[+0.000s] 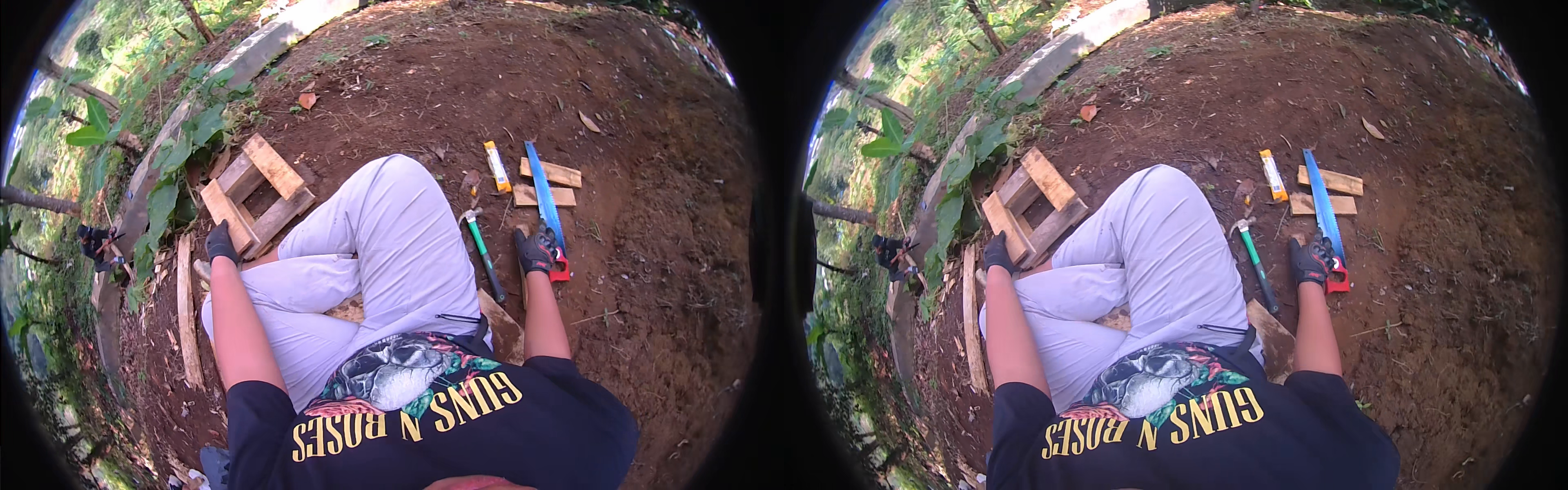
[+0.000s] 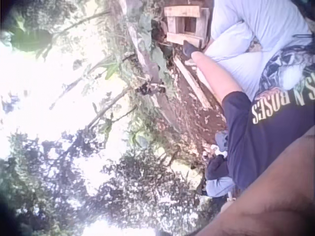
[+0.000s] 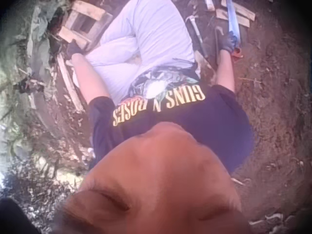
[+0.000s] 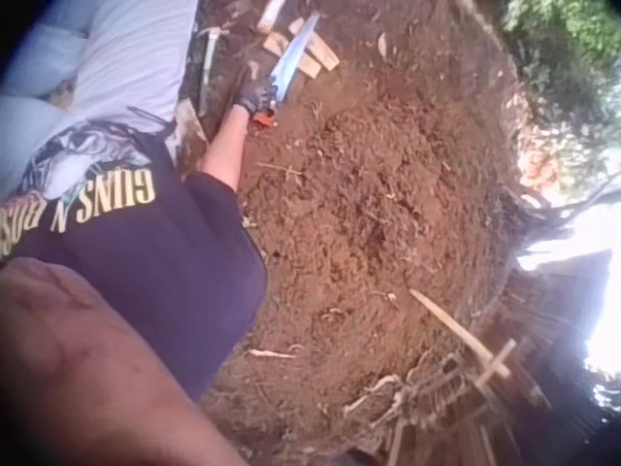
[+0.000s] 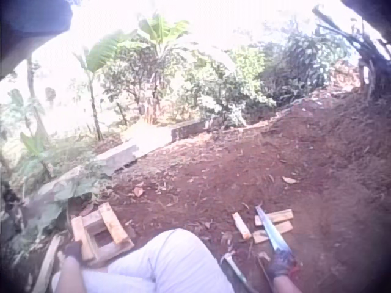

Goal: The person sits on the ground and assembles a small wooden frame using a hammer and nails. They position wooden planks, insert nails, and hammer them into place to secure the structure.

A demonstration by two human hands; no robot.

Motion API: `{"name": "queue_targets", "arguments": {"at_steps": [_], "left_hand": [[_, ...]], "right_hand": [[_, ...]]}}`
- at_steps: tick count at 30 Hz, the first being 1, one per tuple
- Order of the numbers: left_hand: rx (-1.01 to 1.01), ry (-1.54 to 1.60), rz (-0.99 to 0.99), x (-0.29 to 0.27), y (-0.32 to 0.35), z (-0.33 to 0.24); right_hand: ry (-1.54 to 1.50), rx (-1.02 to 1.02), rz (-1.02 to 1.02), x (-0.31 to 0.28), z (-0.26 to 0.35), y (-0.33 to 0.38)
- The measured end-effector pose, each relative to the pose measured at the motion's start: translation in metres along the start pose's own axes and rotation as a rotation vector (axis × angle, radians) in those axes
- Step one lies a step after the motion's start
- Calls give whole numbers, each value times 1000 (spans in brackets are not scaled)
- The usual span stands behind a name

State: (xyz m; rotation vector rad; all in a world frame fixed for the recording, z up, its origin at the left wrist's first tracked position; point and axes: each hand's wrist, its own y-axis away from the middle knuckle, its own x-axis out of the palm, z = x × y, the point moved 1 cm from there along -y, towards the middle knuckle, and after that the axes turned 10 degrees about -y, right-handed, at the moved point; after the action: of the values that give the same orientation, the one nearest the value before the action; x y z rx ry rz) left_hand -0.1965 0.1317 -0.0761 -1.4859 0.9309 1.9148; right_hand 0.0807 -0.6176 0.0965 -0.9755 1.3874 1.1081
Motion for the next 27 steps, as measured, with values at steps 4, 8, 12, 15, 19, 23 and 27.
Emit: {"name": "queue_targets", "arguments": {"at_steps": [4, 8, 12, 15, 19, 23, 27], "left_hand": [[-295, 701, 87, -5, -7, -39], [-531, 1065, 239, -31, 0, -54], [-612, 1203, 177, -29, 6, -45], [-557, 1039, 146, -10, -5, -44], [-521, 590, 129, -4, -27, -48], [-281, 214, 135, -1, -15, -45], [-117, 19, 136, -35, -4, -78]], "right_hand": [[21, -24, -136, 15, -94, 10], [9, 19, -94, 21, -100, 41], [58, -14, 48, 17, -79, 80], [41, 66, 28, 25, -91, 80], [-163, -23, -23, 18, -88, 49], [-687, -168, 34, -33, 25, -11], [-971, -564, 51, -107, 214, 5]]}}
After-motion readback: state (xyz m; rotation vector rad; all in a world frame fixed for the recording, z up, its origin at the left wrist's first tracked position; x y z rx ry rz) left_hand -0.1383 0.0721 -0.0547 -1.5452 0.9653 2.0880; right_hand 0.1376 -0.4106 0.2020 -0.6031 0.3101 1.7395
